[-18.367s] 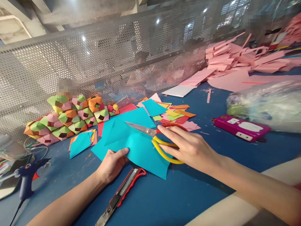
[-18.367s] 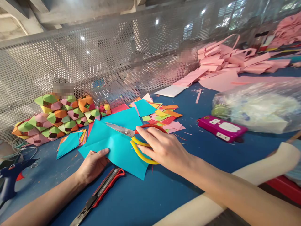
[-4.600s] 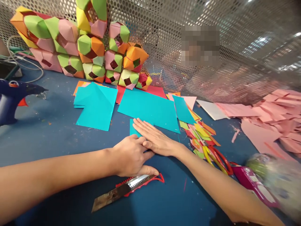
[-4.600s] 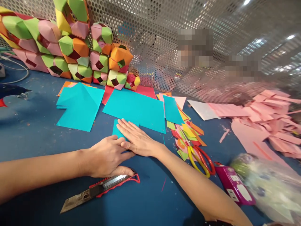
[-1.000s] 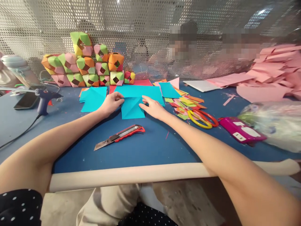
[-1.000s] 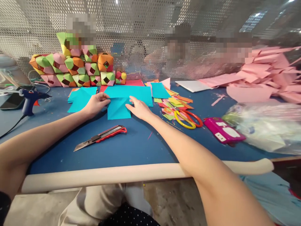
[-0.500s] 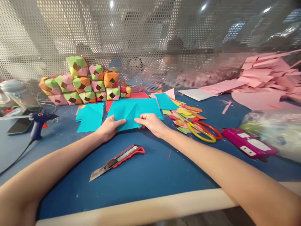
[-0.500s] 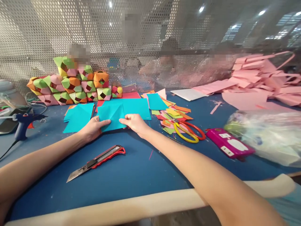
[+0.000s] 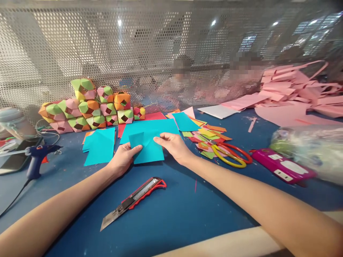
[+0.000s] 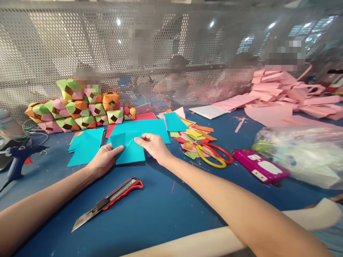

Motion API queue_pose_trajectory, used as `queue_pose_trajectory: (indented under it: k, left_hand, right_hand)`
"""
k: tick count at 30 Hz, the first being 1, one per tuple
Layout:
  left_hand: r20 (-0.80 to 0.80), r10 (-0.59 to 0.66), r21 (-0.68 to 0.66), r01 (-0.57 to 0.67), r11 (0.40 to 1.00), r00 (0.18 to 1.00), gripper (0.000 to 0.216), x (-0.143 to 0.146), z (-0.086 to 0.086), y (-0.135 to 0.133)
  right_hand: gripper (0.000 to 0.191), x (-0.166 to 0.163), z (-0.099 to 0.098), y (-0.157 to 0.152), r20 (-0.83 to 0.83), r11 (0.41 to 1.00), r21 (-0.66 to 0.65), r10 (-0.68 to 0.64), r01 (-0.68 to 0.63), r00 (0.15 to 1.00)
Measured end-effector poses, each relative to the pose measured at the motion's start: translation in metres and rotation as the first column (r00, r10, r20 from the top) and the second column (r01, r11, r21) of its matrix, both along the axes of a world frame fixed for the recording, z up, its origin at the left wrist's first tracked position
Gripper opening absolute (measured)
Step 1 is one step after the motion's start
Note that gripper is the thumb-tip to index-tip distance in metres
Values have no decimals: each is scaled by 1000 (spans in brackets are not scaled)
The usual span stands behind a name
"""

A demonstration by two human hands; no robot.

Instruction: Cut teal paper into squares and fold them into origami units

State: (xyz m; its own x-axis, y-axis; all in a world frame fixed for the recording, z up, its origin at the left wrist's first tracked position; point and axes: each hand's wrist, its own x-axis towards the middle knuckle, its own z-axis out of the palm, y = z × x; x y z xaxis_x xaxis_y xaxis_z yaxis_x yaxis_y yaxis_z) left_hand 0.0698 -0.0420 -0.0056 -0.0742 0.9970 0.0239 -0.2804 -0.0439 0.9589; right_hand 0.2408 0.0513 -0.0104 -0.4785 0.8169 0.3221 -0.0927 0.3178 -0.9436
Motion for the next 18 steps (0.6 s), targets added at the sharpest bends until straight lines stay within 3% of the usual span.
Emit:
queue_pose_trajectory:
  k: [4,8,12,15,18]
  left_hand:
    - [14,27,0,-27,1000,1000,35,5,2,-1]
    - [64,183,22,-185,982,981,37,5,4,1]
    - [34,216,31,-217,976,976,33,7,6,-1]
    - [-121,222,94,-212,973,967,30,12,10,-8]
    - [-360,302,210,-239,948,883,25,18,18,-15]
  right_hand:
    - [53,0,2,-2,-18,999,16,-39,40,999]
    - [55,0,3,-4,-5,1000,8,-7,7,1000]
    - [40,-1,8,-11,-25,998,-46,33,-34,999]
    - [36,-2,13,-20,-48,994,-110,22,-27,999]
    - [30,-1,18,-28,-55,992,-119,24,-31,998]
